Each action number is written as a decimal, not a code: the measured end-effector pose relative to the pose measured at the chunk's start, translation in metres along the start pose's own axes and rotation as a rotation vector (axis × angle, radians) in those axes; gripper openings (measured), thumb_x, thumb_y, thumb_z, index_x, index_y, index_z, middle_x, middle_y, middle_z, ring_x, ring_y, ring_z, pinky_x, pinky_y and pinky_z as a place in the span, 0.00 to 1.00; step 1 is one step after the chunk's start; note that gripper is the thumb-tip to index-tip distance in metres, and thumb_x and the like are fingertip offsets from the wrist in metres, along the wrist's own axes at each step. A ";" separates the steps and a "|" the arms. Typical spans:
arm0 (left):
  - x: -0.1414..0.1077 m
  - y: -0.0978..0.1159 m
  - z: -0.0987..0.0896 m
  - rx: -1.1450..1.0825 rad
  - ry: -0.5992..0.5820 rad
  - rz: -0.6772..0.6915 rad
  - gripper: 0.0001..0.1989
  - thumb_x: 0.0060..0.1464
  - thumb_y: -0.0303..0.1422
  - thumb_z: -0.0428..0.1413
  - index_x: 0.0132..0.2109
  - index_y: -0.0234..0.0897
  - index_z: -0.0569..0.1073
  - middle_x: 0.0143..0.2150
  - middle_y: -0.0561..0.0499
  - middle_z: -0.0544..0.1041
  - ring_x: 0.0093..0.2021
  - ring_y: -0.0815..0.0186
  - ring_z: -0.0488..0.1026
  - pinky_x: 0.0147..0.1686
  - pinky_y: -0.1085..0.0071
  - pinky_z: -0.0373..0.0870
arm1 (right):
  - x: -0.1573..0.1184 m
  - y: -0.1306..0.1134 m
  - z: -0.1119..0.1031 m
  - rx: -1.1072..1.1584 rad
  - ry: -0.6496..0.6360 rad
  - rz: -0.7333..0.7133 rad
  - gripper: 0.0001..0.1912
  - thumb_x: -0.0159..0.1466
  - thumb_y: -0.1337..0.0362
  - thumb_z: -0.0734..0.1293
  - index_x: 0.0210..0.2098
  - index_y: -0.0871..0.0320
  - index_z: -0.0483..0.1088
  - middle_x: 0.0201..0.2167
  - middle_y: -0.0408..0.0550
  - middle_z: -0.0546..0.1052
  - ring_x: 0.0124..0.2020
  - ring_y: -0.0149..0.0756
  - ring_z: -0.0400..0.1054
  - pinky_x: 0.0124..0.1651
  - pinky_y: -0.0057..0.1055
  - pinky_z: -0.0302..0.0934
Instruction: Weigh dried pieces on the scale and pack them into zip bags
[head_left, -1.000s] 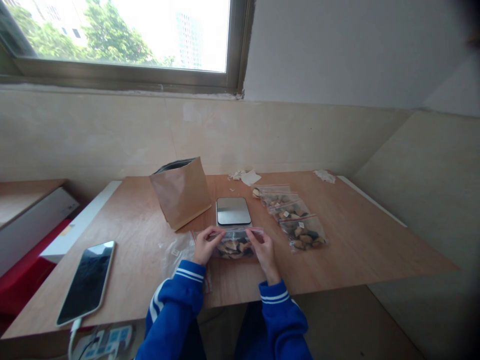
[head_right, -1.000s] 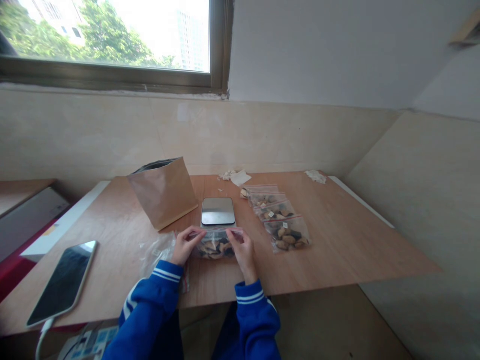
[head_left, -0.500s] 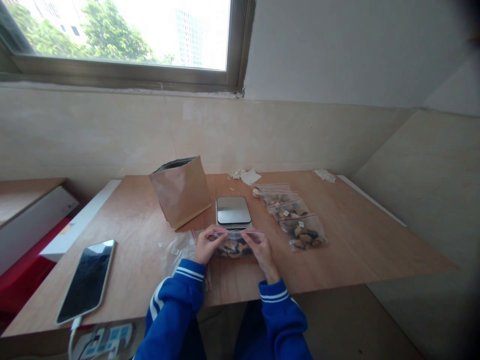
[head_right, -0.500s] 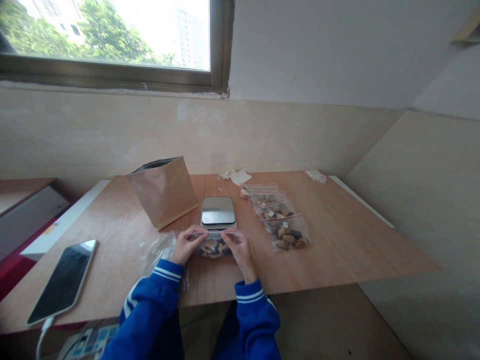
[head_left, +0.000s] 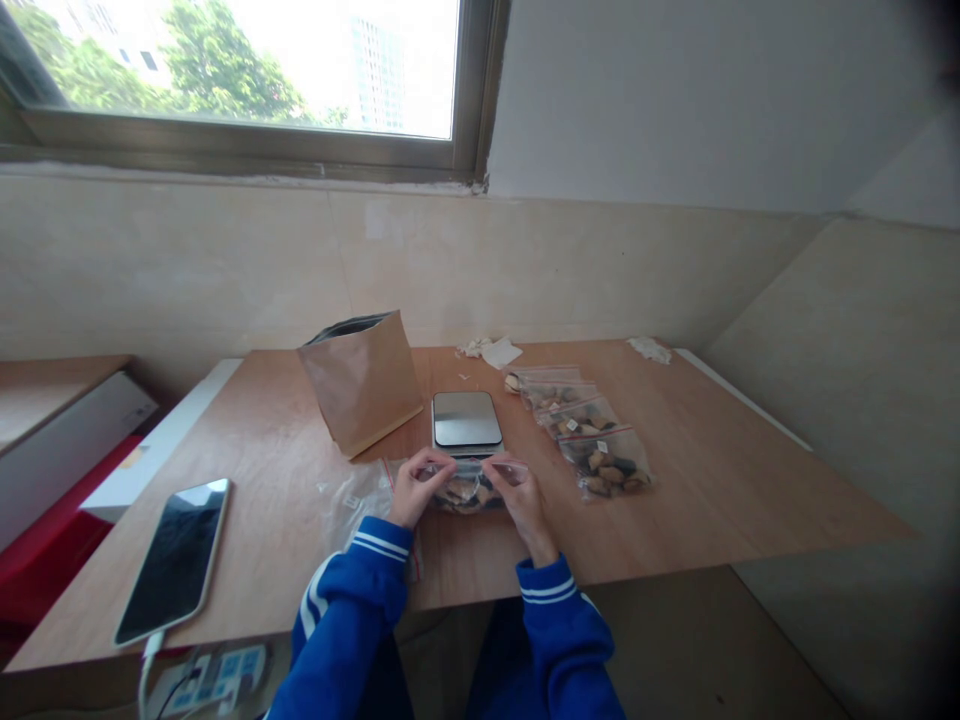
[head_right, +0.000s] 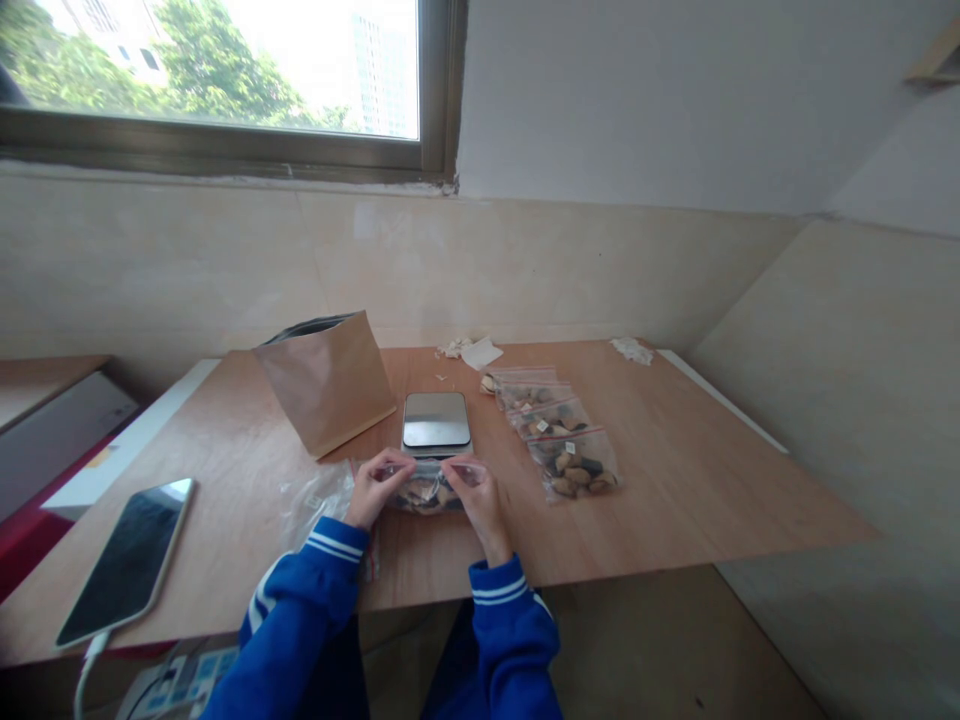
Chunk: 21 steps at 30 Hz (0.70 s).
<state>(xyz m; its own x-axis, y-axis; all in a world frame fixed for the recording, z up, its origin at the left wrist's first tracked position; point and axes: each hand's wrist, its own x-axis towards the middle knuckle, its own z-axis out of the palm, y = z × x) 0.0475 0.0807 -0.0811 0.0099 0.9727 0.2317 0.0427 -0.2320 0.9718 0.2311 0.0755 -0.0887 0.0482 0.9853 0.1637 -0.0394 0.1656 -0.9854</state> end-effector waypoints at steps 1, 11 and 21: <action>0.000 0.000 0.000 -0.002 -0.006 -0.007 0.14 0.48 0.43 0.63 0.31 0.35 0.78 0.33 0.46 0.78 0.38 0.61 0.75 0.41 0.66 0.71 | 0.000 0.000 0.000 -0.005 -0.006 -0.012 0.14 0.56 0.52 0.72 0.30 0.58 0.76 0.29 0.47 0.76 0.33 0.38 0.72 0.29 0.28 0.69; 0.000 -0.007 0.003 -0.038 -0.081 0.012 0.12 0.48 0.42 0.64 0.32 0.36 0.81 0.34 0.45 0.80 0.38 0.60 0.75 0.42 0.65 0.72 | 0.000 0.006 0.006 -0.063 -0.047 -0.135 0.10 0.58 0.56 0.71 0.30 0.56 0.77 0.30 0.46 0.76 0.35 0.38 0.72 0.40 0.34 0.68; -0.001 -0.001 0.006 -0.021 -0.001 0.020 0.13 0.47 0.42 0.65 0.30 0.35 0.80 0.33 0.45 0.80 0.35 0.61 0.76 0.39 0.66 0.72 | 0.001 0.012 0.012 -0.073 -0.007 -0.152 0.09 0.58 0.57 0.71 0.30 0.56 0.77 0.31 0.46 0.78 0.35 0.37 0.73 0.41 0.34 0.67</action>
<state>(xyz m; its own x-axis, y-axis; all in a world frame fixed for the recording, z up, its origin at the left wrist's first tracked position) 0.0530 0.0805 -0.0829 0.0113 0.9679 0.2513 0.0211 -0.2515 0.9676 0.2190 0.0793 -0.0993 0.0409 0.9495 0.3109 0.0409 0.3094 -0.9501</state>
